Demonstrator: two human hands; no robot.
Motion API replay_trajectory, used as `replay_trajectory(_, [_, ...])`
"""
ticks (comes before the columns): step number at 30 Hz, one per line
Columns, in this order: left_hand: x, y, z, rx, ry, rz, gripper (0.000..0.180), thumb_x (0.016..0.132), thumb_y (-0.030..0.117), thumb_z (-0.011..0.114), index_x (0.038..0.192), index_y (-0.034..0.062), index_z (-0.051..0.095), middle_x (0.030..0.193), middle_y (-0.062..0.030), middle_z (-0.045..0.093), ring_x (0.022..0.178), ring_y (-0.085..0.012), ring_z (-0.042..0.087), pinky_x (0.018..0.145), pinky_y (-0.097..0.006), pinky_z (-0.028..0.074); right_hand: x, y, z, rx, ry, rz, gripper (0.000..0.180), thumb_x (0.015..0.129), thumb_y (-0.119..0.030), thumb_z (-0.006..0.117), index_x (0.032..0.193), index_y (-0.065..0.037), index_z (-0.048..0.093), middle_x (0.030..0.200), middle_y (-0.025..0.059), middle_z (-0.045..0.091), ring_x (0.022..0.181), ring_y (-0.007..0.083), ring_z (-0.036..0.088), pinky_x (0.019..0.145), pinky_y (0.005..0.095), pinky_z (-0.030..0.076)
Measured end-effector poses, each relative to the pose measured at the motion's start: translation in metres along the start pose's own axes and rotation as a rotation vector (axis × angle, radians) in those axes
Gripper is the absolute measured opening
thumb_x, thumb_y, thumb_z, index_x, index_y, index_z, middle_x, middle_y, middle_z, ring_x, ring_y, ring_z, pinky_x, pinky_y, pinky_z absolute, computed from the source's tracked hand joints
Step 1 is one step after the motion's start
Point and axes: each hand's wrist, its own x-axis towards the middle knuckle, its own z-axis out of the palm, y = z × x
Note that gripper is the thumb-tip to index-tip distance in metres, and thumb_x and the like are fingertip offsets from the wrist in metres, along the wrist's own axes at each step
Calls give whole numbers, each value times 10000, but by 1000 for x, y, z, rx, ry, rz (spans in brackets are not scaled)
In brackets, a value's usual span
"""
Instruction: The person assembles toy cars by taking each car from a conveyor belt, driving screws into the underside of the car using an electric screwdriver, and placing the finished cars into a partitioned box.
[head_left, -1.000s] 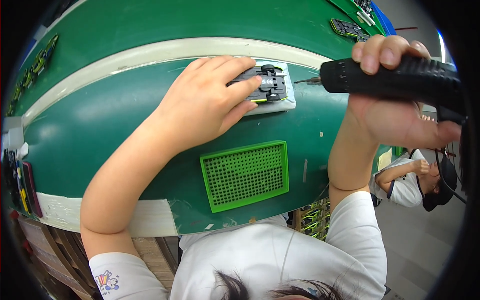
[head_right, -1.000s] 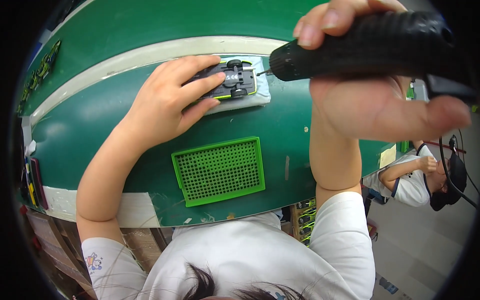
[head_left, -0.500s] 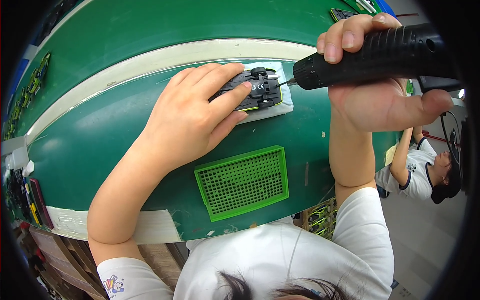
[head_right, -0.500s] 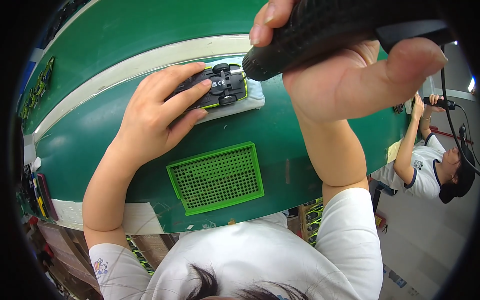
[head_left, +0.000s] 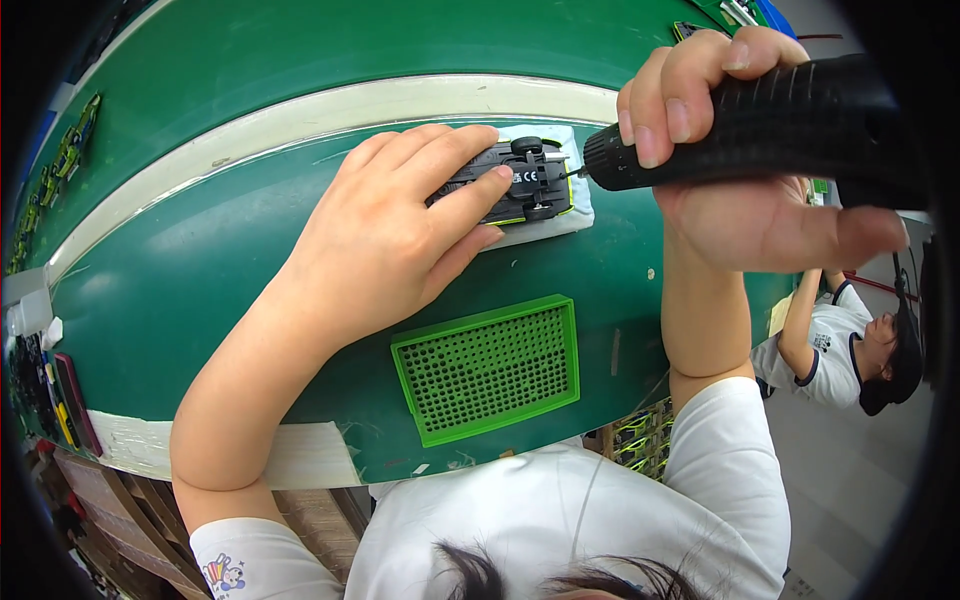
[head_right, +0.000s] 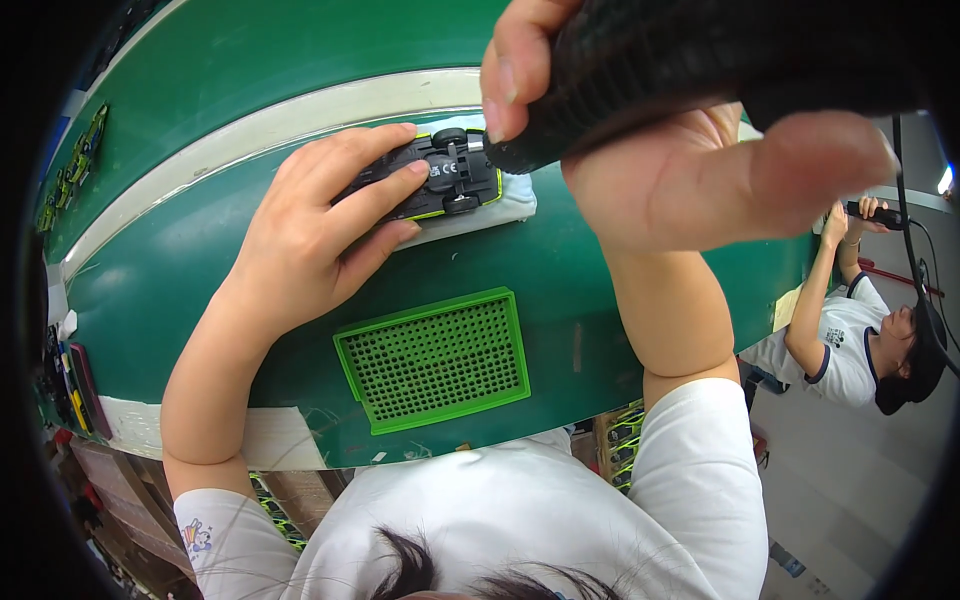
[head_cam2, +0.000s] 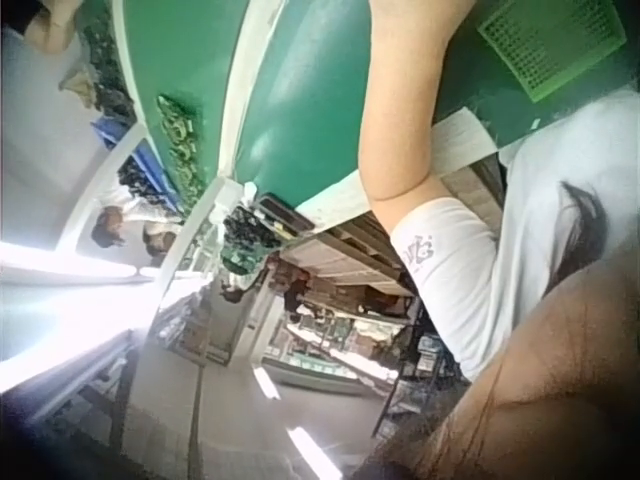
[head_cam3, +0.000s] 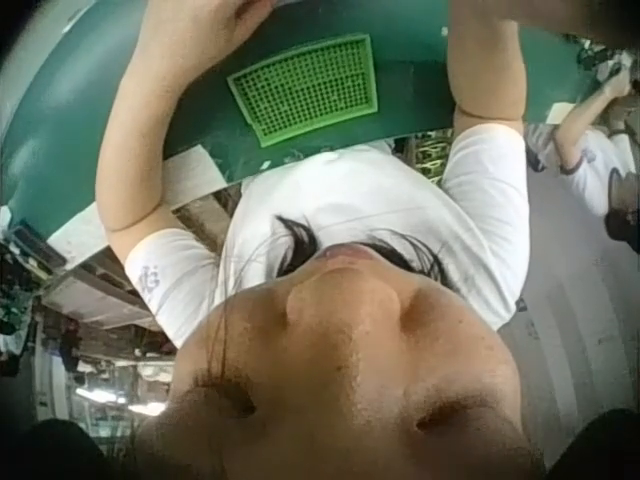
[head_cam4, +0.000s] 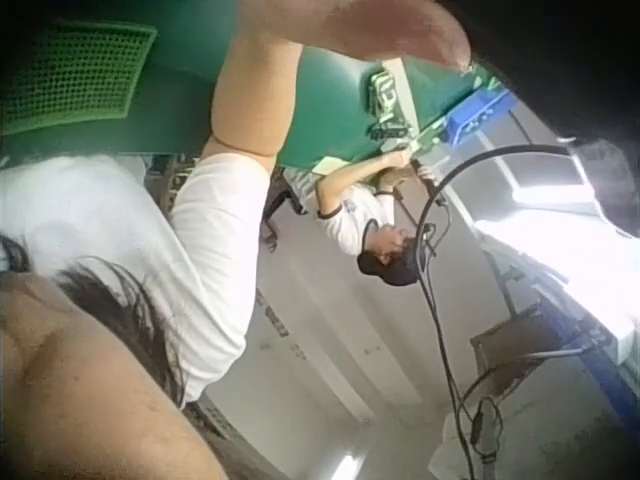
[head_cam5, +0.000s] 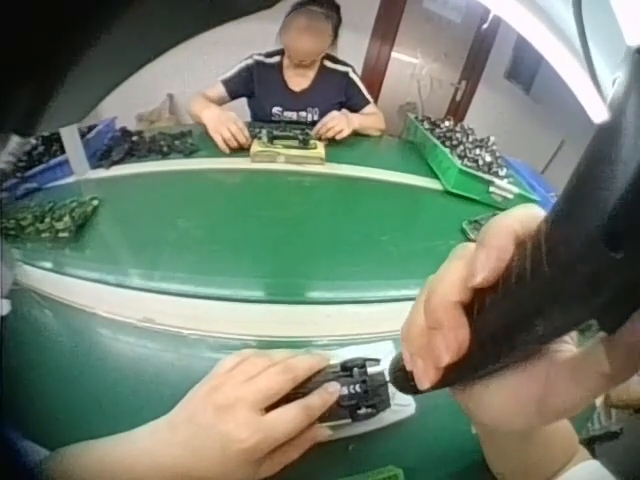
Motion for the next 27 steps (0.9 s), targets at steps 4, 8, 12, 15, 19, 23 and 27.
replay_trajectory(4, [0,1,-3,-1,-14,-15,386,767,99,756,1136,41,661,1258,-153,604,1074,-342,605,927,-431,481,0,3,4,-17,25,20,1080,647,-970,456,1223,-57,490,904,81,553,732,171,560,651,311,466])
replay_trajectory(8, [-1,1,-2,-16,-25,-26,385,767,99,756,1135,40,660,1261,-153,602,1072,-341,603,927,-431,479,-1,6,-1,-29,28,23,1090,630,-977,462,1210,-54,495,886,73,553,710,166,563,637,305,461])
replay_trajectory(12, [0,2,-1,-27,-24,-18,387,766,105,758,1135,39,660,1258,-154,602,1075,-342,602,927,-432,479,-4,4,-7,-18,66,36,1086,620,-980,467,1193,-58,507,870,66,557,687,163,561,633,301,458])
replay_trajectory(15, [-4,0,-1,-14,-28,-34,389,767,110,757,1138,38,660,1254,-154,603,1080,-347,602,928,-432,479,-1,11,-13,-108,-178,11,1082,613,-987,460,1181,-67,519,852,57,560,673,164,560,632,304,454])
replay_trajectory(19, [-1,-2,1,14,22,17,372,794,125,741,1152,58,663,1253,-146,610,1101,-346,599,936,-425,477,-6,11,-36,52,-187,50,1086,592,-1008,429,1120,-69,572,832,59,569,668,177,558,643,322,451])
replay_trajectory(23, [3,-6,15,31,65,46,340,836,151,731,1163,80,668,1270,-124,609,1129,-337,588,966,-426,465,-20,9,-33,20,118,-28,1086,621,-1019,330,1019,-57,641,796,84,584,672,197,566,629,345,446])
replay_trajectory(27, [-7,-12,15,64,64,20,318,863,192,715,1160,86,674,1273,-117,607,1150,-333,581,976,-427,462,-19,27,-26,10,157,-100,1064,687,-977,336,1073,-31,634,814,122,606,685,235,572,630,374,450])
